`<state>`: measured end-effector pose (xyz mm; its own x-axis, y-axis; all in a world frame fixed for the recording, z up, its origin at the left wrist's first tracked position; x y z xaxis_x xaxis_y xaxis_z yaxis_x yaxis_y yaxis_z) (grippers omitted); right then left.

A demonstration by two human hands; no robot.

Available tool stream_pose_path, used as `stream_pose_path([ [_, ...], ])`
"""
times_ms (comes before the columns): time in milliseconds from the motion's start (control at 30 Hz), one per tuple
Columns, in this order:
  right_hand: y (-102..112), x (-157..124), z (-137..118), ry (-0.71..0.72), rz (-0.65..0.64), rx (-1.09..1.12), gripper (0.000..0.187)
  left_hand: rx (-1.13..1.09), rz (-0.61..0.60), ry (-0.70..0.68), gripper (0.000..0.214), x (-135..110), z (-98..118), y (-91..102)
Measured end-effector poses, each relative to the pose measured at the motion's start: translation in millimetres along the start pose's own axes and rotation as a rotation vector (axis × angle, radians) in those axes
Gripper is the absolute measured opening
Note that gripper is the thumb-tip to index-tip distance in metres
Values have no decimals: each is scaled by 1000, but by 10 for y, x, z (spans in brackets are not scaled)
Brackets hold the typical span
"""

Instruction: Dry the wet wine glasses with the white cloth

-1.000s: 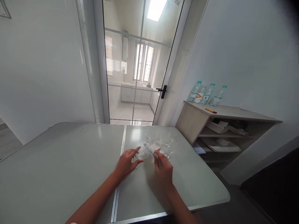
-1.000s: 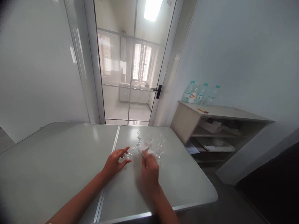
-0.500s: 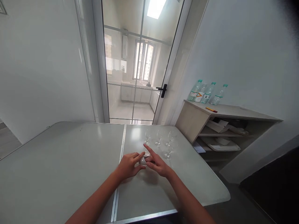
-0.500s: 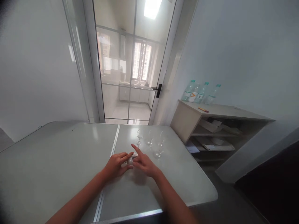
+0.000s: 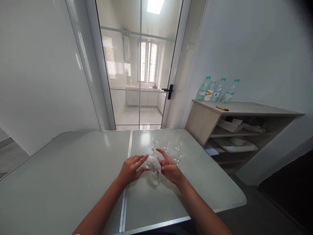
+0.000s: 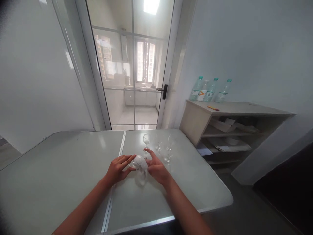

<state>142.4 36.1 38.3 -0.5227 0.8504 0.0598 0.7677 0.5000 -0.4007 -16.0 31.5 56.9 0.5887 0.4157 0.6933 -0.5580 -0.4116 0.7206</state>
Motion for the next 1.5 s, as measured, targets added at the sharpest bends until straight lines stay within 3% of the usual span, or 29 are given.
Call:
stream_pose_path([
  [100,13,1,9,84,-17,-191,77,-4,-5,-6,55,1,28,0],
  [200,-14,-15,-43,218,-29,-540,61,-19,-38,-11,57,-4,33,-13],
  [300,-131,-36,-66,325,-83,-896,61,-33,-82,7,58,-9,-2,-26],
  [367,-192,-34,-39,346,-128,-1002,64,-40,-113,10,56,-12,-10,-51],
  [500,-152,5,11,313,-103,-919,59,-64,-142,-26,51,-15,66,-139],
  [667,36,45,78,167,6,-449,65,-57,-87,-11,62,3,125,-158],
  [733,34,51,115,114,7,-366,70,-48,-111,-22,61,3,139,-177],
  [900,-51,49,82,174,1,-557,62,-28,-224,19,57,-26,74,-251],
  [1033,-66,58,110,167,-51,-571,67,-105,-302,163,54,-31,-4,-286],
  [1333,-77,41,32,227,-49,-606,58,-761,-351,481,42,57,32,-323],
  [1400,-62,34,-2,294,9,-653,52,-880,-345,557,46,40,2,-361],
  [1500,58,7,-28,384,210,-752,48,-1008,-363,664,58,-21,-66,-430],
])
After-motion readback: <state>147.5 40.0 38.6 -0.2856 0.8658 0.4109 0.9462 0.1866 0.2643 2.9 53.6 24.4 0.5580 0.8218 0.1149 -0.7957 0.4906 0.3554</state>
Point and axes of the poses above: each hand's wrist, its own x-axis towards the middle knuckle, its own y-axis out of the back of the hand, z = x × y, the point moved 9 cm from there along x, towards the middle knuckle, and after that the axes turned 5 degrees about -y, right-handed, at the moved point
